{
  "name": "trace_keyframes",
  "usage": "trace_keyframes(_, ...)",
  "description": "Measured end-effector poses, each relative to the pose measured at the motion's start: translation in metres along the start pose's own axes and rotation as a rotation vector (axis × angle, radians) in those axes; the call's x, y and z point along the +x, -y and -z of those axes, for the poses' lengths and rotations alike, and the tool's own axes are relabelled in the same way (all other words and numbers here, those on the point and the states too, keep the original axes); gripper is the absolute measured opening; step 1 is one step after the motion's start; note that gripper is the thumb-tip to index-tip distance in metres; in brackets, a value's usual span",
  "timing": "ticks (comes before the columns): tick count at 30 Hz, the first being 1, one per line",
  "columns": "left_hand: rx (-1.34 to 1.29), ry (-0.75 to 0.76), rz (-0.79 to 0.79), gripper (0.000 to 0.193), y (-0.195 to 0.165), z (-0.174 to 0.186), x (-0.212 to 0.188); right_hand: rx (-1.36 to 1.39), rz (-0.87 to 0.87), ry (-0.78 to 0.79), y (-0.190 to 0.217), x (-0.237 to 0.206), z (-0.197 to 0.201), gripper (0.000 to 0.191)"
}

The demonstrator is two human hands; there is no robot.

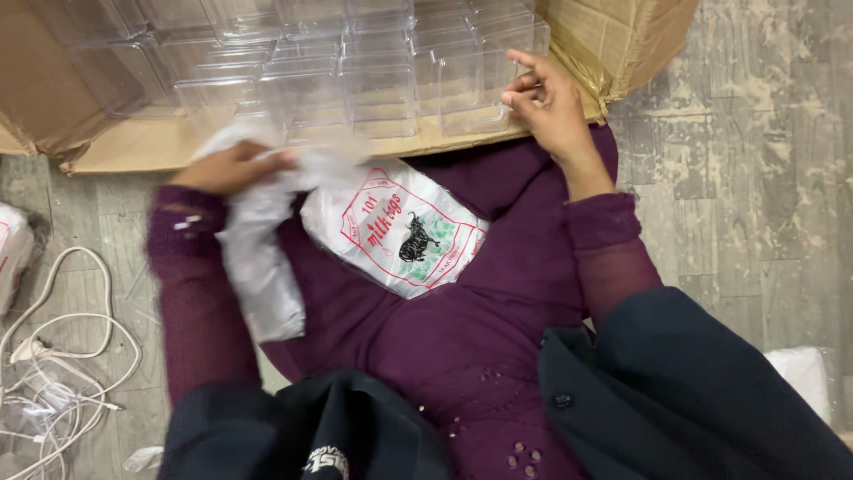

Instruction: The person sits on the floor and removes clear plastic boxes from white plastic bags, pulling the bags off by hand. They stack the unwrapped boxes inside a large cardboard box in front of them, repeating the unwrap-and-stack cycle. At one point they briefly reach toward a phone on the floor before resuming unwrapping.

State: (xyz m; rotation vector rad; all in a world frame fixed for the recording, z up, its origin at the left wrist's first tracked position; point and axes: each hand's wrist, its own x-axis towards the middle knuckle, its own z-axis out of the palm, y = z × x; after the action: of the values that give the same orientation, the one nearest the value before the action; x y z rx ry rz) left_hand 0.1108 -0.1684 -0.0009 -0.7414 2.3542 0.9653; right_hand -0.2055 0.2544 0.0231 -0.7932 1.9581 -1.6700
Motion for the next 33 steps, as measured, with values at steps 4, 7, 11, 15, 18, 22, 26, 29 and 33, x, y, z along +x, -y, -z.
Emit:
trace_keyframes(4, 0.251, -0.483, 0.429, 0.059, 0.082, 0.031, -0.025, -0.111, 0.042, -0.121, -0.002, 0.003, -0.016, 0.048)
trace_keyframes(7, 0.344, -1.114, -0.323, 0.057, 0.056, 0.009, -0.021, -0.276, 0.166, -0.219, -0.003, 0.0, -0.024, 0.05)
trace_keyframes(11, 0.056, -0.776, -0.606, 0.035, -0.068, -0.058, 0.006, -0.514, 0.361, -0.314, -0.005, -0.002, -0.031, 0.054)
trace_keyframes(15, -0.145, -0.666, -0.73, 0.025, -0.176, -0.1, 0.025, -0.493, 0.352, -0.301, -0.005, -0.002, -0.033, 0.055)
trace_keyframes(18, -0.172, -0.739, -0.566, 0.028, -0.216, -0.118, 0.046, -0.532, 0.34, -0.295, -0.005, -0.003, -0.034, 0.055)
trace_keyframes(22, -0.123, -0.678, -0.383, 0.039, -0.224, -0.151, 0.071, -0.575, 0.347, -0.293, -0.006, -0.006, -0.039, 0.057)
trace_keyframes(26, -0.14, -0.804, -0.545, 0.039, -0.21, -0.174, 0.089, -0.597, 0.342, -0.298, -0.007, -0.005, -0.038, 0.058)
trace_keyframes(29, -0.121, -0.809, -0.577, 0.045, -0.208, -0.184, 0.102, -0.589, 0.335, -0.298, -0.008, -0.005, -0.035, 0.058)
trace_keyframes(33, -0.164, -0.736, -0.631, 0.047, -0.209, -0.192, 0.113, -0.654, 0.347, -0.31, -0.009, -0.006, -0.034, 0.061)
